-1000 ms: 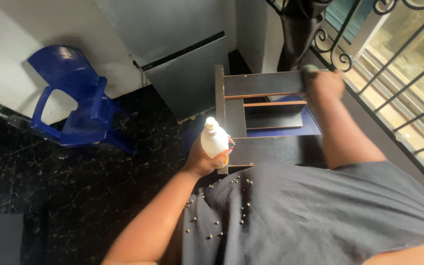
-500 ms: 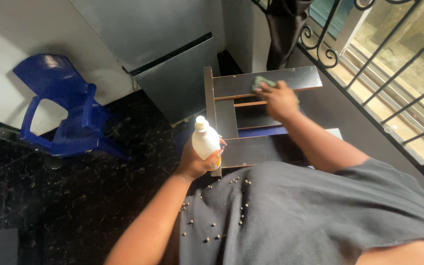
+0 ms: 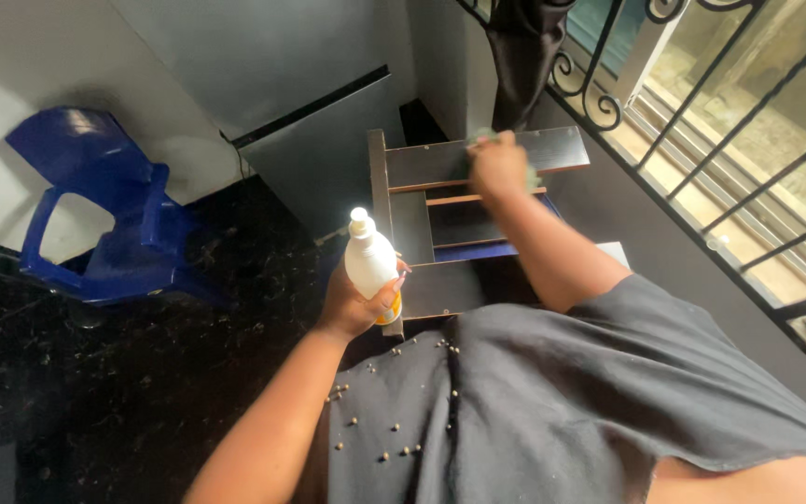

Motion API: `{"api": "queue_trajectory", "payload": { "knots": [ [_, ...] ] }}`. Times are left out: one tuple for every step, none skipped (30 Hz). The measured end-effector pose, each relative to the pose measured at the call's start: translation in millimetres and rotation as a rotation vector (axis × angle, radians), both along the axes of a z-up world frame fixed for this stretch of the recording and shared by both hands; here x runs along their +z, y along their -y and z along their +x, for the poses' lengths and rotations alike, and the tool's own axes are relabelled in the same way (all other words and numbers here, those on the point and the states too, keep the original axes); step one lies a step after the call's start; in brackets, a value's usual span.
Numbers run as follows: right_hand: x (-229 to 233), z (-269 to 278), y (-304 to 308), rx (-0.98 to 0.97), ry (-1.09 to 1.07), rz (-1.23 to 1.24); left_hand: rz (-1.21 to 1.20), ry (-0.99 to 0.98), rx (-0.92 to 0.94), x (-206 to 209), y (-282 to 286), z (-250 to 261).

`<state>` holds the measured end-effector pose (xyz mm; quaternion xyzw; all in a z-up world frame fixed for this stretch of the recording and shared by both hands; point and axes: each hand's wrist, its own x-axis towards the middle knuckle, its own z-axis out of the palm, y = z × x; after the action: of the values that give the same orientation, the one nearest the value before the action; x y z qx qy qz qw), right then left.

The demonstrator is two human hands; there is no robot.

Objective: The person cleans a wooden shelf unit by spraying a cleaning solution from a white bottle and wiping the surfaces with a green cloth. They methodically clean each shelf and the sides of the unit, occasionally repositioning the shelf to access different areas.

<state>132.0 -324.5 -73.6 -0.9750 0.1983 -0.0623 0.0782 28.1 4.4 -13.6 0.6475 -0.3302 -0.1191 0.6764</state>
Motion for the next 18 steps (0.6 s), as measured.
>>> {"api": "queue_trajectory", "payload": {
  "knots": [
    [-3,-8,-15,0.053,0.076,0.116,-0.005,-0.012,-0.005,-1,-1,0],
    [-6,-16,-21,0.173,0.106,-0.024,-0.01,-0.023,-0.011,-2,-1,1],
    [-9,-23,-25,0.289,0.139,-0.165,-0.014,-0.032,-0.02,-2,0,2],
    [-12,-27,-26,0.405,0.17,-0.306,-0.008,0.0,-0.019,-2,0,2],
    [-15,-31,-22,0.393,0.168,-0.276,0.0,0.034,-0.016,-1,-1,2],
    [-18,-38,-9,0.381,0.167,-0.247,0.008,0.069,-0.014,1,-2,3],
    [-20,-44,5,0.372,0.166,-0.219,0.017,0.058,-0.015,2,-2,3],
    [-22,-48,21,0.336,0.149,-0.241,0.025,0.048,-0.016,3,0,2],
    [-24,-52,39,0.304,0.13,-0.264,0.033,0.036,-0.013,4,1,0],
    [-26,-55,58,0.275,0.17,-0.267,0.038,0.028,-0.007,5,1,0],
    [-27,-56,76,0.246,0.209,-0.269,0.042,0.02,-0.001,6,1,0],
    [-25,-58,95,0.177,0.12,-0.294,0.046,0.011,0.005,6,1,0],
    [-22,-55,109,0.11,0.033,-0.32,0.026,0.021,-0.003,6,1,0],
    [-20,-47,114,0.08,-0.005,-0.344,0.007,0.03,-0.011,6,1,1],
    [-21,-42,118,0.047,-0.049,-0.366,-0.01,0.035,-0.023,4,2,0],
    [-22,-36,120,0.014,-0.093,-0.388,0.021,0.052,-0.004,2,2,0],
    [-25,-24,115,-0.007,-0.106,-0.404,0.053,0.069,0.014,0,1,1],
    [-29,-8,101,-0.028,-0.12,-0.42,0.085,0.086,0.032,-2,1,1]
  ]
}}
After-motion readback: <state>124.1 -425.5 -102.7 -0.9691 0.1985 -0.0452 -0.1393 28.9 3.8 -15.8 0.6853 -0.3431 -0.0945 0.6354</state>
